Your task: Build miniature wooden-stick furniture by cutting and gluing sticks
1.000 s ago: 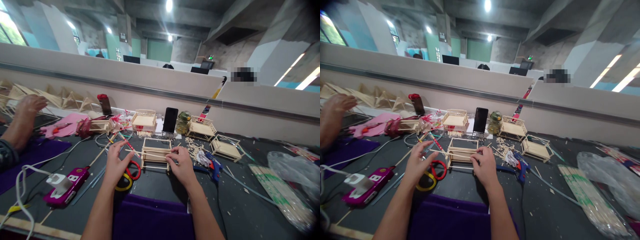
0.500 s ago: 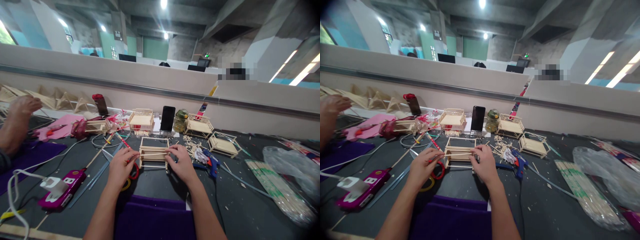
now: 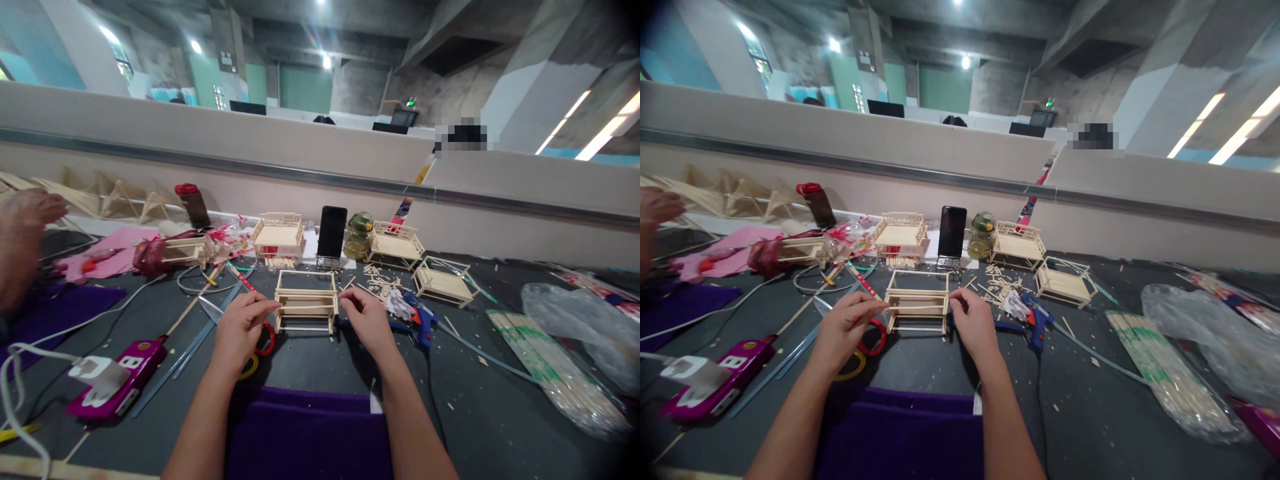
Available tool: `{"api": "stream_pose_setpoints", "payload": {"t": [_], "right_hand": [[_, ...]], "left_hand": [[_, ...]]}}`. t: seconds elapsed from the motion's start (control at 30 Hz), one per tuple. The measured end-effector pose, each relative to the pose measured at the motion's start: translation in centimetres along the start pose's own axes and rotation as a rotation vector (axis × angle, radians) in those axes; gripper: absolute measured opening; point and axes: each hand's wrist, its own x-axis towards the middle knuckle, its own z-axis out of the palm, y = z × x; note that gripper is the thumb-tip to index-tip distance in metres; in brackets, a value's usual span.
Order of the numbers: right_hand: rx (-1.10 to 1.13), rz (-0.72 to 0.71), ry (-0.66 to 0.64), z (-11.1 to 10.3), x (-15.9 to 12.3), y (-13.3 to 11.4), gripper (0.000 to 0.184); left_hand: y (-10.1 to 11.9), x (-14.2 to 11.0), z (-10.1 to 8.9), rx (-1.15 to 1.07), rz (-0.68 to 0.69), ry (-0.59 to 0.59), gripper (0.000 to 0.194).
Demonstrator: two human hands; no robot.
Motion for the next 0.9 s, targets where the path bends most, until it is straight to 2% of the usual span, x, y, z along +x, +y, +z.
{"api": "stream_pose_setpoints", "payload": {"t": [0.27, 0.5, 0.73, 0.8, 0.9], "right_hand": [[0.012, -0.064, -0.027, -0.1, -0.1, 0.2, 0.015], [-0.074, -0.109, -0.077, 0.1, -0.3, -0.7, 0.014], [-0.198, -0.326, -0.012, 0.8, -0.7, -2.0, 0.011], [-0.241, -0.362, -0.006, 0.5, -0.7, -2.2, 0.014], [-0.283, -0.368, 0.021, -0.3, -0.6, -2.1, 0.015]], "left_hand": [[0.1, 0.2, 0.0, -0.009, -0.003, -0.008, 0.025], [0.1, 0.0, 0.0, -0.009, -0.019, -0.006, 0.025], [1.1, 0.2, -0.1, -0.116, -0.049, 0.028, 0.021], [1.3, 0.2, 0.0, -0.192, -0.091, 0.054, 0.02], [1.3, 0.2, 0.2, -0.3, -0.253, 0.094, 0.024]]}}
